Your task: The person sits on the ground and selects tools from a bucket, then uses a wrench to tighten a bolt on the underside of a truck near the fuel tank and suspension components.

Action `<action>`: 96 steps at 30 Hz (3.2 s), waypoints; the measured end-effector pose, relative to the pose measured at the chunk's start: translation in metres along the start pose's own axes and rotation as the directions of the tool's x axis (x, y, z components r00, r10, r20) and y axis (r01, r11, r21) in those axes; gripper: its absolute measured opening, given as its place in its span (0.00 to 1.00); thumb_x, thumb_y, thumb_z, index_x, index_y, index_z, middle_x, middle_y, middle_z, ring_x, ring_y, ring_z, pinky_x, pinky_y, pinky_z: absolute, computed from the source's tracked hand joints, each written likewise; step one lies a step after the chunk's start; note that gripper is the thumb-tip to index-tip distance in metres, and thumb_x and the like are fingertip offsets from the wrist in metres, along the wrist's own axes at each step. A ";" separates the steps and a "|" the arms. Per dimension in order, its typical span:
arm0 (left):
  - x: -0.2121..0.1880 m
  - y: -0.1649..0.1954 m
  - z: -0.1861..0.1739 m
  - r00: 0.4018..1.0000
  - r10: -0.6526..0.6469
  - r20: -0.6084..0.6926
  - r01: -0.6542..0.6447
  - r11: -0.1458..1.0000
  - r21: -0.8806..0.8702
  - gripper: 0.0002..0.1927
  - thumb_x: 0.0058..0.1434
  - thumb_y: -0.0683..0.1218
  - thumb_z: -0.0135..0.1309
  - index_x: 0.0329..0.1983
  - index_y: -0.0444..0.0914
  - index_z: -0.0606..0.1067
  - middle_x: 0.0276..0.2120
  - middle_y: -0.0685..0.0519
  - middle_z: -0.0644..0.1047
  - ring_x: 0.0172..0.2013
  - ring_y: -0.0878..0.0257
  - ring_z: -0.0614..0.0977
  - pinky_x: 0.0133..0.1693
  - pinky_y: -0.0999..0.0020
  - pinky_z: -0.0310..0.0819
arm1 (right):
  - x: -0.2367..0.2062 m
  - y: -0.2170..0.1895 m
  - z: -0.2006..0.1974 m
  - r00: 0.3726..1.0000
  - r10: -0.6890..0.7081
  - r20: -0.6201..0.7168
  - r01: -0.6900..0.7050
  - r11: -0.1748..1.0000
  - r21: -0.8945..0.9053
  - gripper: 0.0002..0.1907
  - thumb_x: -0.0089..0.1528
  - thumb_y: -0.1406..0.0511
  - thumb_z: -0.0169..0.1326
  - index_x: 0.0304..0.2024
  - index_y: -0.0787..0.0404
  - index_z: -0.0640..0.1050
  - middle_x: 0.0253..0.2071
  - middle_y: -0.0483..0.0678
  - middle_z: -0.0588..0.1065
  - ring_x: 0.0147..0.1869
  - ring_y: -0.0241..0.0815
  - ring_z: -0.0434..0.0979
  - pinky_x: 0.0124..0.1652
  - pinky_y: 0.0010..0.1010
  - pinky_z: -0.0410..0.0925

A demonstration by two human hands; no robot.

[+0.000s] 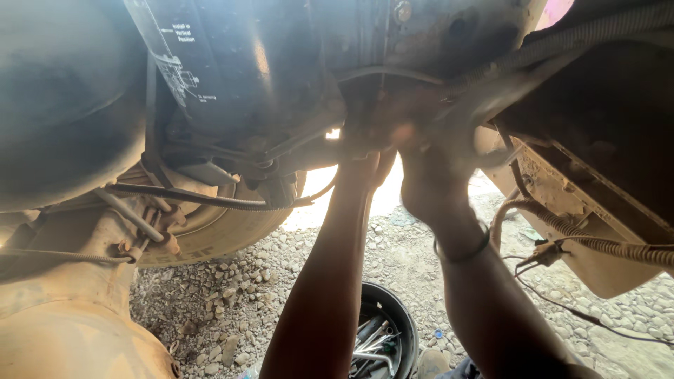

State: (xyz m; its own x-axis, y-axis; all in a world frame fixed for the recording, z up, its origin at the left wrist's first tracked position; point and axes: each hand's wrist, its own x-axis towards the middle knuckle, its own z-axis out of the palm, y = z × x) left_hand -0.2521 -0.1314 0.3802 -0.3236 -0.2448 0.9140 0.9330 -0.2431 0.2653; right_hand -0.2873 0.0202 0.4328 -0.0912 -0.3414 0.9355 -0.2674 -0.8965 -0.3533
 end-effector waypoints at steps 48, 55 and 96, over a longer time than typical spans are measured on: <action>0.001 0.001 0.000 0.992 -0.042 -0.120 0.045 0.999 0.018 0.12 0.70 0.43 0.54 0.56 0.38 0.74 0.56 0.47 0.77 0.60 0.54 0.78 0.67 0.54 0.73 | 0.053 0.022 0.000 0.918 -0.323 0.232 0.319 0.251 -0.914 0.19 0.72 0.63 0.57 0.60 0.70 0.74 0.52 0.59 0.73 0.53 0.54 0.73 0.49 0.43 0.67; -0.002 0.000 0.003 0.988 -0.044 -0.151 0.047 0.999 0.020 0.15 0.69 0.44 0.54 0.57 0.37 0.73 0.57 0.46 0.77 0.60 0.54 0.78 0.66 0.55 0.75 | 0.018 0.008 -0.011 0.985 -0.147 -0.087 0.105 0.924 -0.367 0.11 0.78 0.63 0.44 0.52 0.65 0.71 0.43 0.48 0.75 0.42 0.40 0.73 0.41 0.32 0.67; 0.000 0.002 -0.003 0.988 -0.046 -0.146 0.054 0.997 0.048 0.10 0.71 0.44 0.53 0.52 0.37 0.77 0.51 0.48 0.78 0.53 0.58 0.80 0.56 0.61 0.76 | 0.106 0.109 -0.004 0.987 0.146 -0.072 -0.153 0.983 -0.100 0.07 0.71 0.68 0.52 0.52 0.61 0.72 0.39 0.49 0.73 0.38 0.40 0.72 0.35 0.32 0.66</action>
State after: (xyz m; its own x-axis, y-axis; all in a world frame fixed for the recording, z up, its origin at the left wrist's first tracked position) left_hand -0.2510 -0.1341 0.3798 -0.3861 -0.3676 0.8460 0.9207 -0.2103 0.3288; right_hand -0.3301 -0.1123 0.4935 -0.1984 -0.4475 0.8720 -0.3445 -0.8011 -0.4895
